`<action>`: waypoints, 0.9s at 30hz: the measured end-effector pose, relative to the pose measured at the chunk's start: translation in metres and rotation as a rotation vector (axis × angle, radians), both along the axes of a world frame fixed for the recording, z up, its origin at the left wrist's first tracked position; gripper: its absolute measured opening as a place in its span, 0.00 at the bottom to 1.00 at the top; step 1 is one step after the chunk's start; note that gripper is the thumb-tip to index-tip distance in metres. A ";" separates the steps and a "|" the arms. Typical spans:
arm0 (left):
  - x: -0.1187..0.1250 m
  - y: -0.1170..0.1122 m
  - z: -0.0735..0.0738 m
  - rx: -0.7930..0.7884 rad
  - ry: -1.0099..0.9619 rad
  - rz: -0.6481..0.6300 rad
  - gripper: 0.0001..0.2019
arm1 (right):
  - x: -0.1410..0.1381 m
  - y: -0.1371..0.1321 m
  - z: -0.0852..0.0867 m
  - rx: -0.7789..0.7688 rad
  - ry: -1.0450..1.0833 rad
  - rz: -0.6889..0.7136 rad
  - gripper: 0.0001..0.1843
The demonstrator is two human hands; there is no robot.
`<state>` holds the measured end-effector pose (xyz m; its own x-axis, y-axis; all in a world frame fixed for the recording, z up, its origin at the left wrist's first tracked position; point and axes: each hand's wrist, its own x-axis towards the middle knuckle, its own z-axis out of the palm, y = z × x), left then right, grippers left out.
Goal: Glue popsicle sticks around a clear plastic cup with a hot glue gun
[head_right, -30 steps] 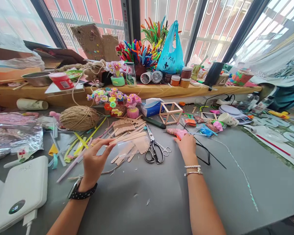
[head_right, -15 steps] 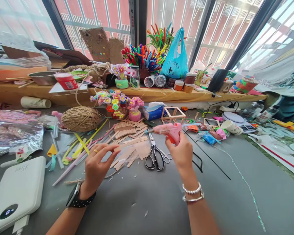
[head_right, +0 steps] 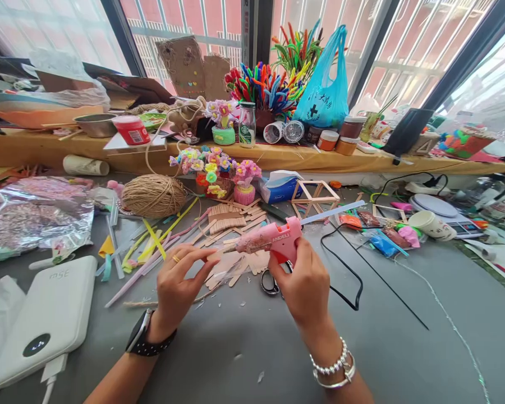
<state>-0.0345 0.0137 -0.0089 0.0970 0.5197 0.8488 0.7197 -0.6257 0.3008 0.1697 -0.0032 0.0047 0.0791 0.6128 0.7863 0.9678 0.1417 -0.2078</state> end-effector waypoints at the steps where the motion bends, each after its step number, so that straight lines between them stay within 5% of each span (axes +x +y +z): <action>1: 0.000 0.000 0.000 -0.003 -0.002 0.001 0.05 | 0.000 0.000 0.000 -0.008 -0.003 0.001 0.17; 27: 0.003 -0.003 0.002 -0.023 -0.026 -0.023 0.04 | -0.002 -0.001 0.000 -0.013 -0.073 0.045 0.11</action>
